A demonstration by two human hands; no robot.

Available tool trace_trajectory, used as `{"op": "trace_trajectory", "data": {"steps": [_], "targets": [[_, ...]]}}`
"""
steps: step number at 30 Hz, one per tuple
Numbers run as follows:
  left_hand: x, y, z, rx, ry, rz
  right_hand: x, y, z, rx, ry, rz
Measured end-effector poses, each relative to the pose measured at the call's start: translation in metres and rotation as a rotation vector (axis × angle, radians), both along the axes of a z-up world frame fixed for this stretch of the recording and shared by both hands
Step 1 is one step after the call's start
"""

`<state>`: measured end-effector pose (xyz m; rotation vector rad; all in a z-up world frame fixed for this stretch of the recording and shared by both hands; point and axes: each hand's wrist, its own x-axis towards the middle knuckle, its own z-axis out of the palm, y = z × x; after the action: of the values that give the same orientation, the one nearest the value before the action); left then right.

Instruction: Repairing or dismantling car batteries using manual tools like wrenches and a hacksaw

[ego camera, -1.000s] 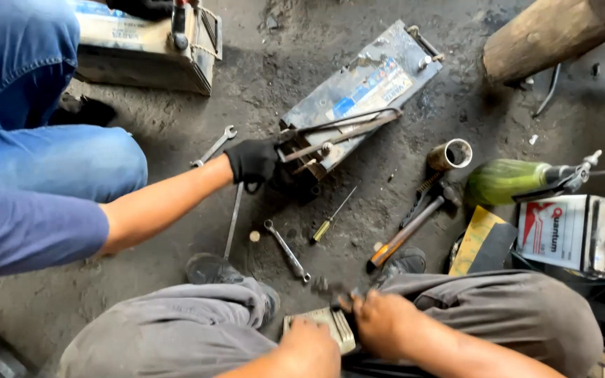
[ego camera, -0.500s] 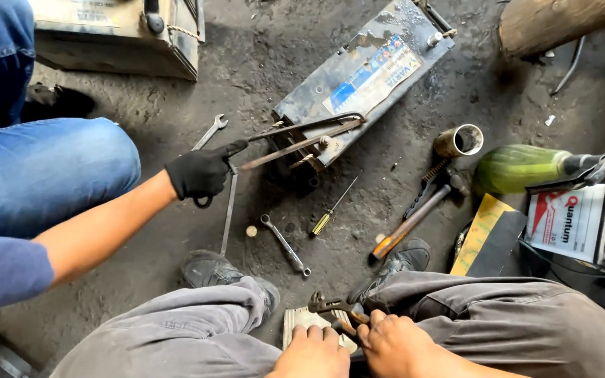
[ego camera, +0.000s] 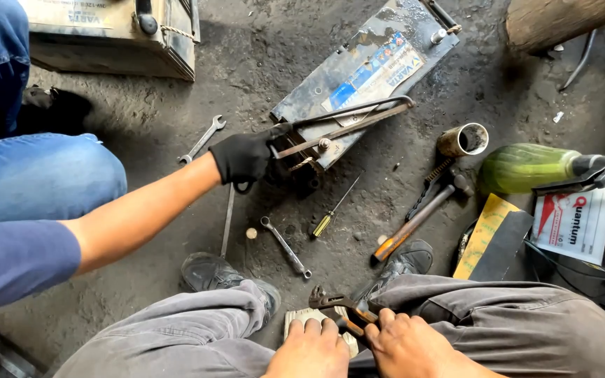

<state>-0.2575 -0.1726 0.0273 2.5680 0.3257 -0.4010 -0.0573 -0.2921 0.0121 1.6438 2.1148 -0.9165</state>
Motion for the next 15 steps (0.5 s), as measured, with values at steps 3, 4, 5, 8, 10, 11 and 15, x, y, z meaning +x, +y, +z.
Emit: {"op": "trace_trajectory", "data": {"steps": [3, 4, 5, 8, 10, 11, 15], "targets": [[0.0020, 0.0059, 0.0061, 0.053, -0.074, 0.045, -0.0005, 0.0005, 0.0008, -0.046, -0.007, -0.003], [0.0026, 0.0064, 0.0072, 0.051, -0.052, 0.034, -0.0005, -0.0008, -0.0003, -0.034, 0.000, -0.003], [0.0033, 0.0069, 0.0084, 0.049, -0.030, 0.022, -0.0004, -0.0022, -0.0013, -0.022, 0.006, -0.003], [0.0017, 0.0057, 0.0053, 0.047, -0.037, 0.023, -0.0010, -0.0012, -0.0014, -0.098, 0.015, -0.008], [0.0007, 0.0068, 0.0053, 0.052, -0.049, 0.020, -0.0010, -0.0059, -0.0054, -0.049, 0.016, -0.001], [0.0002, 0.0075, 0.0054, 0.058, -0.062, 0.019, -0.0012, -0.0084, -0.0073, 0.000, 0.018, 0.008], [-0.0013, 0.0088, 0.0040, 0.046, -0.054, 0.019, -0.0017, -0.0060, -0.0043, 0.038, 0.015, 0.011]]}}
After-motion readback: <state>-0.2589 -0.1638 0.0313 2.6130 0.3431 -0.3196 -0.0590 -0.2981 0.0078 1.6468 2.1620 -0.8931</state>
